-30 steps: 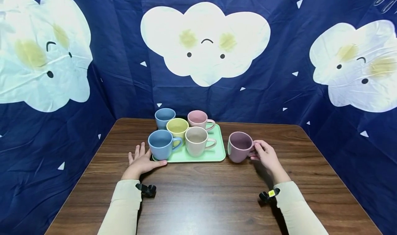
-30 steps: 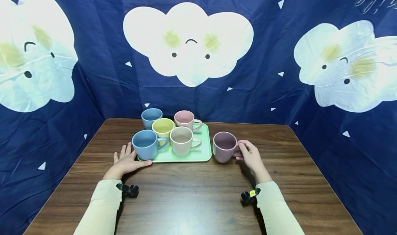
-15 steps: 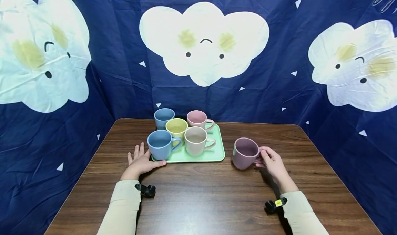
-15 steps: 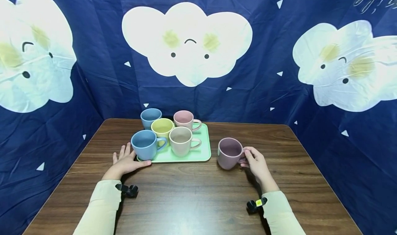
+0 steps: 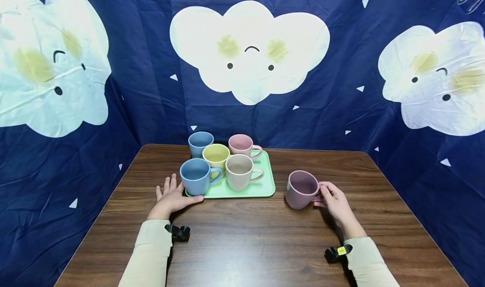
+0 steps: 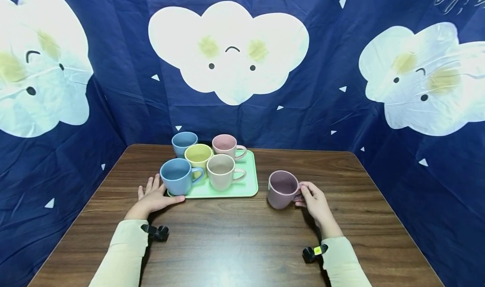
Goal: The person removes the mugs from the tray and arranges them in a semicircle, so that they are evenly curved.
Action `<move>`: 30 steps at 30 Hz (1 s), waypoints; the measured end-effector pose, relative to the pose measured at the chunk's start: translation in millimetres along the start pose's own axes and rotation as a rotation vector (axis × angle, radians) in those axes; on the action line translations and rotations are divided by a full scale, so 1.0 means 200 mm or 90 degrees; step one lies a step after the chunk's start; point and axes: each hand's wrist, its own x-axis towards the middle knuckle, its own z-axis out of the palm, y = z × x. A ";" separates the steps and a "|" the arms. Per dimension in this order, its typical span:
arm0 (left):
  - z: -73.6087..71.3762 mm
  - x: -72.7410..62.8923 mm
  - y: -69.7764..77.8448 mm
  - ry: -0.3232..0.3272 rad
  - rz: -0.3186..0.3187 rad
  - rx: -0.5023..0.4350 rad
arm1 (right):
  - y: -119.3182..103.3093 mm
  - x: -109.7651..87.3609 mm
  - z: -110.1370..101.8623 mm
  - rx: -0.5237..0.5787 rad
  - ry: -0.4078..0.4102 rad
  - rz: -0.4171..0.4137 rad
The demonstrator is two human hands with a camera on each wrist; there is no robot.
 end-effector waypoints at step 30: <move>0.04 0.05 -0.07 0.017 0.019 -0.003 | -0.13 0.08 0.02 -0.174 0.107 -0.097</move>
